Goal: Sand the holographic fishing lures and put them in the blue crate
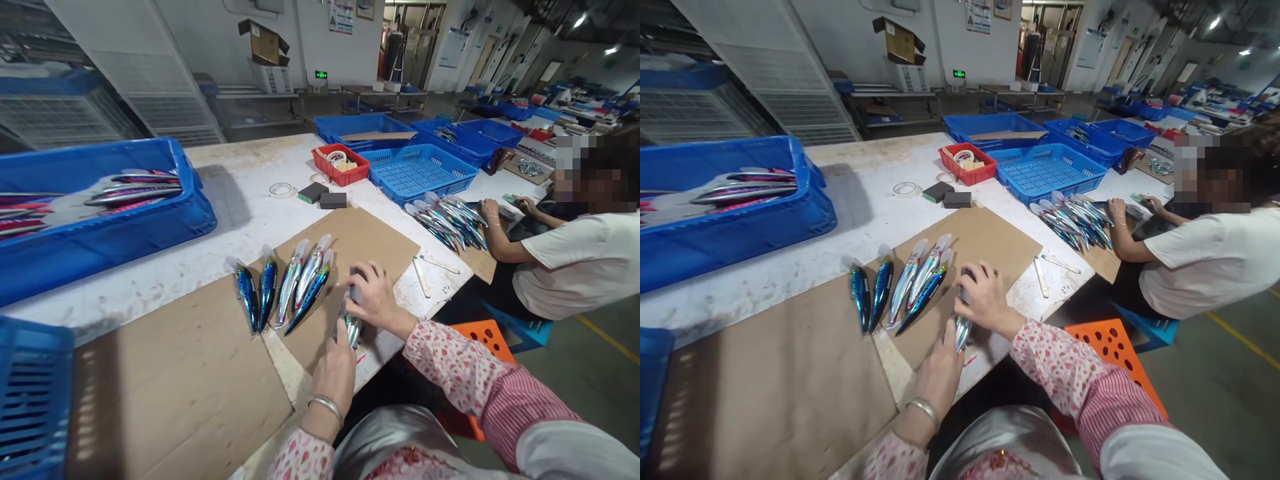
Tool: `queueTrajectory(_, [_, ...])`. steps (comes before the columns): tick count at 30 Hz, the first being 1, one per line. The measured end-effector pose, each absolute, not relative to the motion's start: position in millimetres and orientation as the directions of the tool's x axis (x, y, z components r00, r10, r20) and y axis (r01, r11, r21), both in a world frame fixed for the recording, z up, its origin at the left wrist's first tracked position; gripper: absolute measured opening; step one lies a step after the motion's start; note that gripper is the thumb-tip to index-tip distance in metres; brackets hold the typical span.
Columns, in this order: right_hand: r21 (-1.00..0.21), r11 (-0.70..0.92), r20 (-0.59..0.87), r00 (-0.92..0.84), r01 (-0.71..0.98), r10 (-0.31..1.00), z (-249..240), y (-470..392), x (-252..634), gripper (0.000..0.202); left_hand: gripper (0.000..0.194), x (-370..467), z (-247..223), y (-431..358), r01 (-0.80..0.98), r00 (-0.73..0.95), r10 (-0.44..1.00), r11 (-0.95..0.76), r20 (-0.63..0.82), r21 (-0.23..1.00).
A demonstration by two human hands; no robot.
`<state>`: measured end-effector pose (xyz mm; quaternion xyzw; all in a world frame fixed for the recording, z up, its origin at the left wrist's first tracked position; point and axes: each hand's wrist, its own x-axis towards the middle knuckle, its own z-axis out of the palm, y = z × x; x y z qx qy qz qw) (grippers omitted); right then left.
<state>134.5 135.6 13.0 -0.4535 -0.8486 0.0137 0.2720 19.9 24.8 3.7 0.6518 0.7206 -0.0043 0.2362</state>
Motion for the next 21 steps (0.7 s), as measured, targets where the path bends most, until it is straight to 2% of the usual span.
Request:
queueTrajectory(3, [-0.252, 0.544, 0.474, -0.388, 0.801, 0.791, 16, 153, 145, 0.025, 0.061, 19, 2, 23, 0.932, -0.040, 0.949, 0.148, -0.313, 0.332])
queueTrajectory(6, [-0.327, 0.396, 0.515, -0.189, 0.858, 0.836, 23, 176, 159, 0.023, 0.062, 17, 0, 20, 0.912, -0.028, 0.958, 0.141, -0.284, 0.385])
queueTrajectory(8, [-0.378, 0.386, 0.531, -0.145, 0.842, 0.835, 26, 178, 161, 0.022, 0.063, 18, -2, 17, 0.907, -0.039, 0.956, 0.156, -0.292, 0.391])
queueTrajectory(16, [-0.368, 0.565, 0.459, -0.384, 0.738, 0.801, 6, 129, 126, 0.026, 0.062, 18, -3, 17, 0.889, -0.061, 0.945, 0.199, -0.322, 0.413])
queueTrajectory(18, [-0.393, 0.532, 0.468, -0.335, 0.750, 0.818, 5, 143, 134, 0.026, 0.061, 14, -1, 16, 0.858, -0.034, 0.952, 0.184, -0.304, 0.480])
queueTrajectory(21, [-0.515, 0.354, 0.485, -0.076, 0.781, 0.871, 8, 176, 154, 0.021, 0.060, 7, 3, 12, 0.668, 0.033, 0.968, 0.164, -0.249, 0.726])
